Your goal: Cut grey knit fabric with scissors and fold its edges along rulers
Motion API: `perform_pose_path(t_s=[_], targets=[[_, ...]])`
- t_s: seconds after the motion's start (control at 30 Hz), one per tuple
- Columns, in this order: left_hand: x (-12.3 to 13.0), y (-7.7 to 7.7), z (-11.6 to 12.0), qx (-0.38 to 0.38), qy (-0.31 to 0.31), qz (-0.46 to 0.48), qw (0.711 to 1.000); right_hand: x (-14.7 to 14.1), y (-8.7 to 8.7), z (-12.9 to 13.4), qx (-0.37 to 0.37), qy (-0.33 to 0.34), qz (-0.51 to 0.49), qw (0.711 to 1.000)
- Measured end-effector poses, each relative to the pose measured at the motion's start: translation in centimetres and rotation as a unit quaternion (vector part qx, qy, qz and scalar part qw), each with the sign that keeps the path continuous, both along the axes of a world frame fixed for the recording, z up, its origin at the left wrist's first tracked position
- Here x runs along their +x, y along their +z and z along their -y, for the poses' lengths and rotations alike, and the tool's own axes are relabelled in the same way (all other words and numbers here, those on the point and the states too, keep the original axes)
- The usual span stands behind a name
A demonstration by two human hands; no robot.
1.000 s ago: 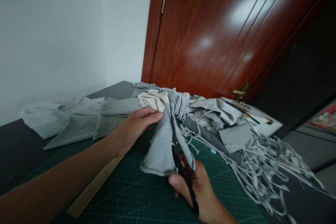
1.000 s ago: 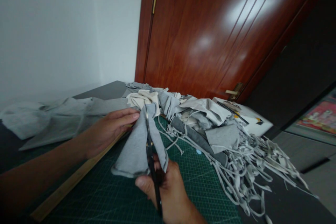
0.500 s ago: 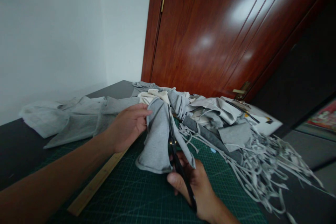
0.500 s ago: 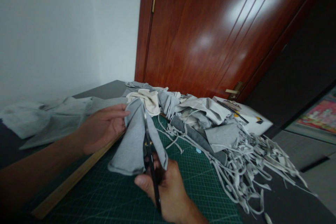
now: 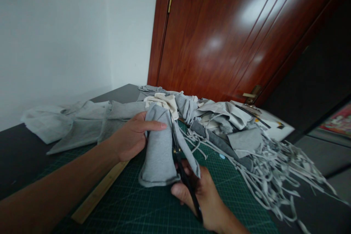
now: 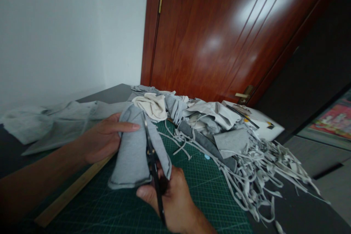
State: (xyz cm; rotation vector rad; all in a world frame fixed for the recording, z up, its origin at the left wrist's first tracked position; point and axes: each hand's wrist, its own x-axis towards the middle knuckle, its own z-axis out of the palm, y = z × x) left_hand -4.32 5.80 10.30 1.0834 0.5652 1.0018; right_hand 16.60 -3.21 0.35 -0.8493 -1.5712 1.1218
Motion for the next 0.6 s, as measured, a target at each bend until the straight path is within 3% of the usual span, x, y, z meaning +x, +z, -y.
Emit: perform_pose_path(t_s=[0.2,0.43,0.6], targets=[[-0.2,0.5,-0.2,-0.004,-0.008,0.062,0.998,0.2,-0.3,-0.1,0.025,-0.012,0.011,1.000],[-0.3,1.2,-0.3,0.030,0.066,0.067,0.995,0.5,0.0,-0.2,0.021,-0.004,0.027,0.999],[-0.7,1.1,-0.8,0.034,0.081,0.045,0.995,0.5,-0.2,-0.1,0.027,0.004,0.014,1.000]])
